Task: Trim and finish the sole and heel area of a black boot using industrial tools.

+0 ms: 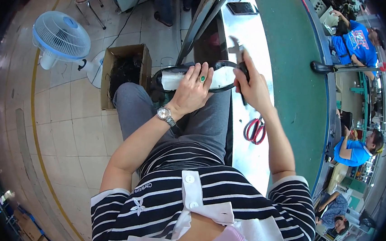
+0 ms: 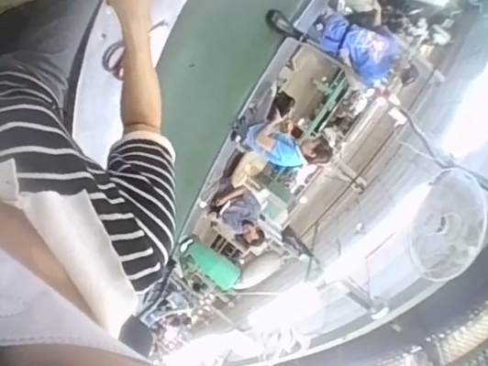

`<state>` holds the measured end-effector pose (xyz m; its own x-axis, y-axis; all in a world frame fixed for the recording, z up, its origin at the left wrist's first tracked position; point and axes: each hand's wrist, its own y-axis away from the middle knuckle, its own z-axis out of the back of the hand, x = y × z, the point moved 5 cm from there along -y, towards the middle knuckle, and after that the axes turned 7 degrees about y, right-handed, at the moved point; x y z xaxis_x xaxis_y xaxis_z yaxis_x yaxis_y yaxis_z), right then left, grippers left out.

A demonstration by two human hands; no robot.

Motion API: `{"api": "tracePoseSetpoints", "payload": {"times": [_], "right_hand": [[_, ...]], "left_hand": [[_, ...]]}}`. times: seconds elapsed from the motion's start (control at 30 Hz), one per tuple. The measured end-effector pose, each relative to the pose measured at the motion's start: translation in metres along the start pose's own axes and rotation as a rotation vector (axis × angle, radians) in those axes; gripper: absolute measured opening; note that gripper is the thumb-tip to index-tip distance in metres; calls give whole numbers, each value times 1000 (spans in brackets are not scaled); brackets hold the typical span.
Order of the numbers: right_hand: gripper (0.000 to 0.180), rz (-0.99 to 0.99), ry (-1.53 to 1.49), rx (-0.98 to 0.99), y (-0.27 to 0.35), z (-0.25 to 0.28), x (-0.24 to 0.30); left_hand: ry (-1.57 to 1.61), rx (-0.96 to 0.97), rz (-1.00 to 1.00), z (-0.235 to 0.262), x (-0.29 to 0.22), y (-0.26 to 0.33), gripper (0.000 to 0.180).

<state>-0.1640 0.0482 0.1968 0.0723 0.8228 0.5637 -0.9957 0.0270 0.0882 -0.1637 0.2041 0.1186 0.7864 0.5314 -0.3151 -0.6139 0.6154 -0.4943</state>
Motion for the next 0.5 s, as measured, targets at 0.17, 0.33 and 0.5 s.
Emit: {"api": "tracePoseSetpoints", "payload": {"times": [0.17, 0.33, 0.5], "right_hand": [[56, -7, 354, 191, -7, -17, -30], [59, -100, 118, 39, 3, -23, -33], [59, -127, 77, 192, -3, -5, -10]], "left_hand": [[8, -11, 16, 0, -2, -3, 71], [-1, -19, 41, -1, -5, -2, 72], [-14, -27, 78, -2, 3, -1, 72]]}}
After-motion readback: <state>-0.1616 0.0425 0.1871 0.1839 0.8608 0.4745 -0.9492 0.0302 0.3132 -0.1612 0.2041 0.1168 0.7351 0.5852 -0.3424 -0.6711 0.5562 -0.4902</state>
